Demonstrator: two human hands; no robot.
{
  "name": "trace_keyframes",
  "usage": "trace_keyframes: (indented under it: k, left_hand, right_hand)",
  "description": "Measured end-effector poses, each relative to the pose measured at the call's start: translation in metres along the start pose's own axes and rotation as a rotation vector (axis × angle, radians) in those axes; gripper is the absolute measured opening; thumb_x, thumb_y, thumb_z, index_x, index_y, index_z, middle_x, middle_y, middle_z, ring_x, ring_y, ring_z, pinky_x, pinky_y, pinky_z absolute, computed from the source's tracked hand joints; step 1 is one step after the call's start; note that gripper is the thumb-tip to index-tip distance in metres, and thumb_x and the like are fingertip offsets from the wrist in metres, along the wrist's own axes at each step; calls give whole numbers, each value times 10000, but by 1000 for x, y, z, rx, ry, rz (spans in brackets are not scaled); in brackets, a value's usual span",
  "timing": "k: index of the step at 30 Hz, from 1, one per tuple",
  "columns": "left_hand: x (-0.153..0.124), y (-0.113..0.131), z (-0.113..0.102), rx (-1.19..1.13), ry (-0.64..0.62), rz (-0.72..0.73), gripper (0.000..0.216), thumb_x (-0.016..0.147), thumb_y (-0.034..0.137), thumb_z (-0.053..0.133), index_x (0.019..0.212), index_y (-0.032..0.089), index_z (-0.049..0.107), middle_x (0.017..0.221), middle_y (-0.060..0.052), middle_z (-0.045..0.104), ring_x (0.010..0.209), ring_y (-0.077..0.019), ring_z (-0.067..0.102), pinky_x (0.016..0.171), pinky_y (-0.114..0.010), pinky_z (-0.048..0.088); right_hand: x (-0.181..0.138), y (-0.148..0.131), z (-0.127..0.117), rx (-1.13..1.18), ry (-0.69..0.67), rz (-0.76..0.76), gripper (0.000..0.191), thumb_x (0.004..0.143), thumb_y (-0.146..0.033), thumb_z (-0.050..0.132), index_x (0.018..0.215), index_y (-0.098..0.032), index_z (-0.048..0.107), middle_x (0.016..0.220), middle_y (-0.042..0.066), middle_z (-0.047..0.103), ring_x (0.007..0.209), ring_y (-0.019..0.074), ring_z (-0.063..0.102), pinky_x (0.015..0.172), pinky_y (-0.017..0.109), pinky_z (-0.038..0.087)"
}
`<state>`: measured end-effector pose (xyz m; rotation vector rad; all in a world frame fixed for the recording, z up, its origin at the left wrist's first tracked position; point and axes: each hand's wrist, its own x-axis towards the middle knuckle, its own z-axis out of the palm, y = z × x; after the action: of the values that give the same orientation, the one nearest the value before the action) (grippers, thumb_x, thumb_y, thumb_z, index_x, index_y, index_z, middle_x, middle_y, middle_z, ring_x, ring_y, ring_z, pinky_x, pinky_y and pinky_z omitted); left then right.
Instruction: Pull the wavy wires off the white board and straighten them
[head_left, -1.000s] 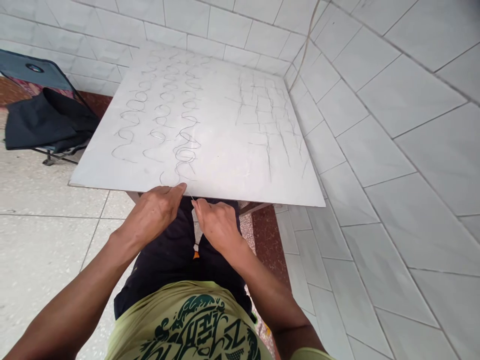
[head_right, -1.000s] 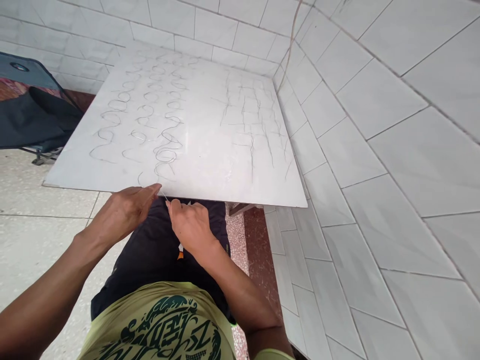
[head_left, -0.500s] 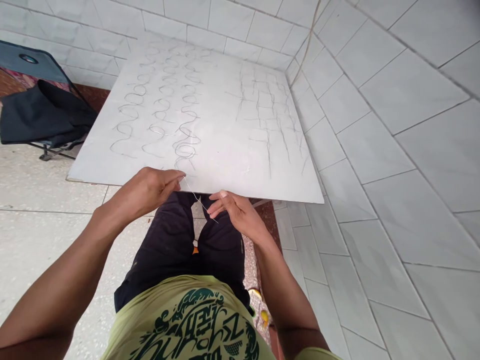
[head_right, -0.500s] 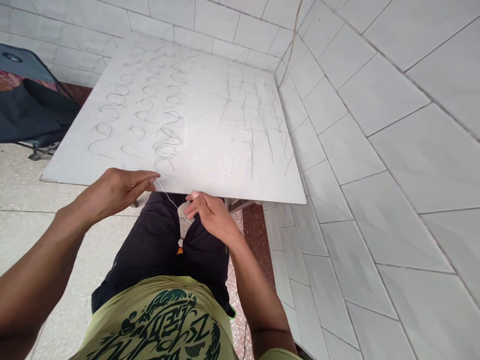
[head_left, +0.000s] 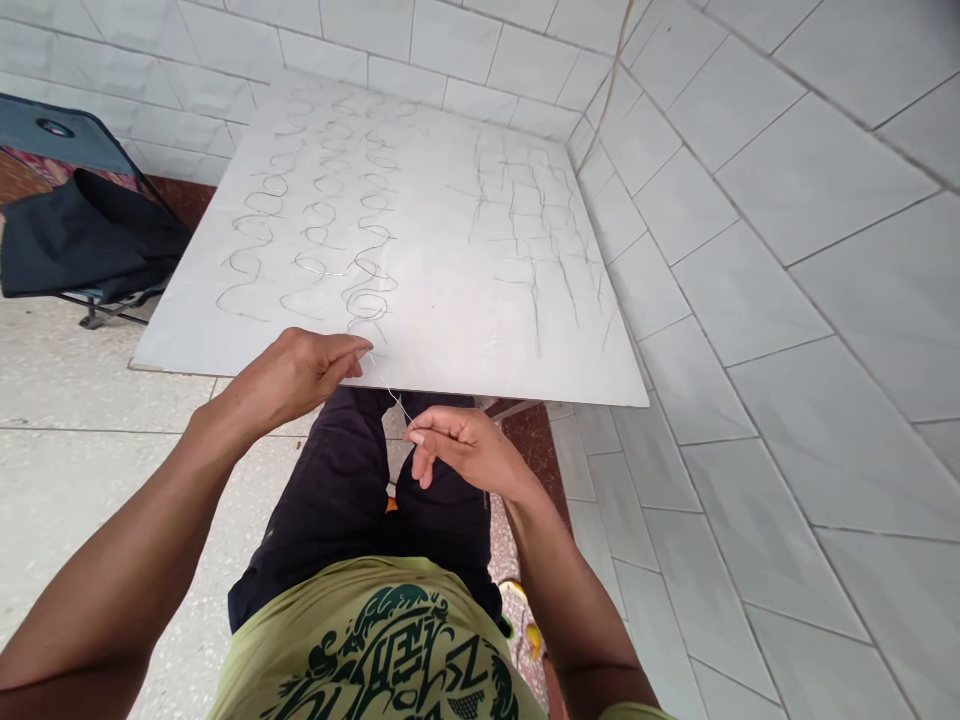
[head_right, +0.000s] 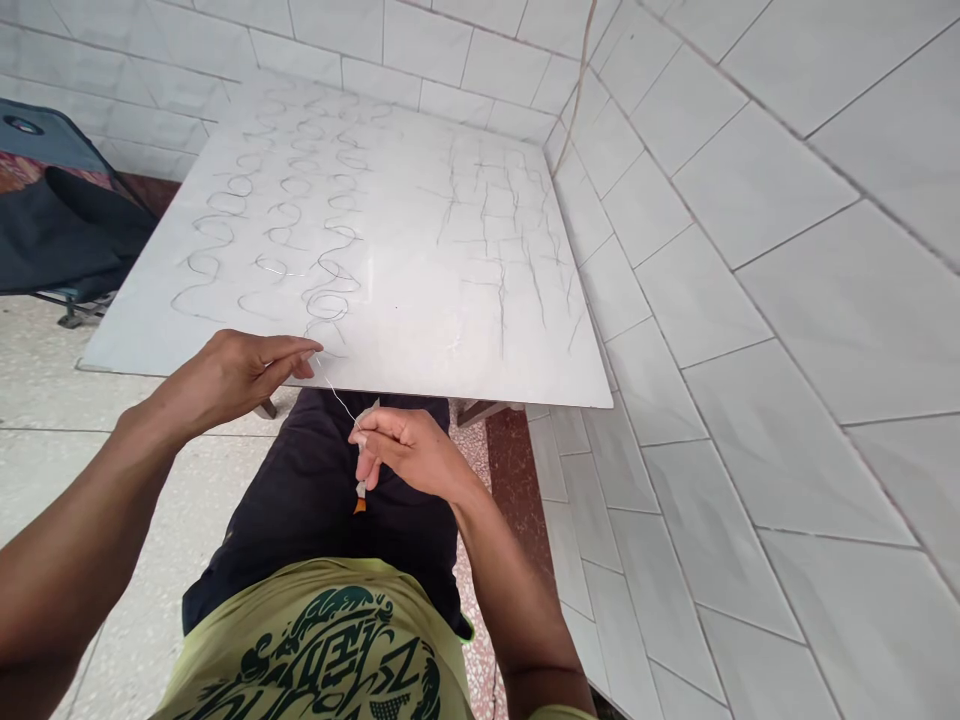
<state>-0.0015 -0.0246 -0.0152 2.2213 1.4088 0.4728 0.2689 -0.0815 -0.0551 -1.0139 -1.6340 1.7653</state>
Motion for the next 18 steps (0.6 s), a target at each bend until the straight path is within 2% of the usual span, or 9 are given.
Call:
trace_keyframes:
  k: [3, 6, 9, 13, 18]
  left_hand:
    - [1, 4, 1, -34, 23, -32, 401, 1027, 372, 444, 1253, 223, 740, 1023, -4, 825, 872, -189, 790, 793, -249, 582]
    - [2, 9, 3, -96, 64, -77, 379, 1013, 362, 463, 1206, 227, 760, 1004, 2, 825, 917, -198, 789, 818, -257, 595]
    - [2, 12, 3, -139, 88, -93, 387, 1007, 395, 501, 1260, 221, 738, 1007, -20, 827, 953, -220, 786, 828, -284, 614]
    - [-1, 15, -1, -331, 90, -131, 506, 1038, 520, 487, 1377, 182, 653, 1109, -90, 810, 993, -243, 778, 760, -307, 644]
    - [-4, 21, -11, -605, 87, -215, 536, 1064, 549, 455, 1309, 117, 659, 1117, -156, 796, 955, -259, 786, 682, -309, 657]
  right_hand:
    - [-1, 6, 8, 68, 52, -57, 276, 1010, -469, 635, 986, -197, 666, 757, 3, 763, 592, 142, 725, 614, 263, 559]
    - [1, 13, 17, 117, 115, -47, 293, 996, -498, 639, 959, -207, 648, 730, -6, 758, 570, 145, 718, 598, 270, 568]
    - [4, 18, 22, 133, 170, -31, 300, 995, -516, 631, 975, -216, 641, 708, -17, 752, 554, 144, 714, 587, 268, 566]
    - [2, 16, 17, 98, 171, -51, 300, 1011, -505, 612, 1009, -208, 654, 720, -11, 756, 555, 141, 714, 594, 266, 557]
    - [-2, 15, 7, 186, 167, -74, 304, 1008, -497, 628, 1000, -194, 659, 689, -4, 745, 531, 153, 700, 586, 282, 551]
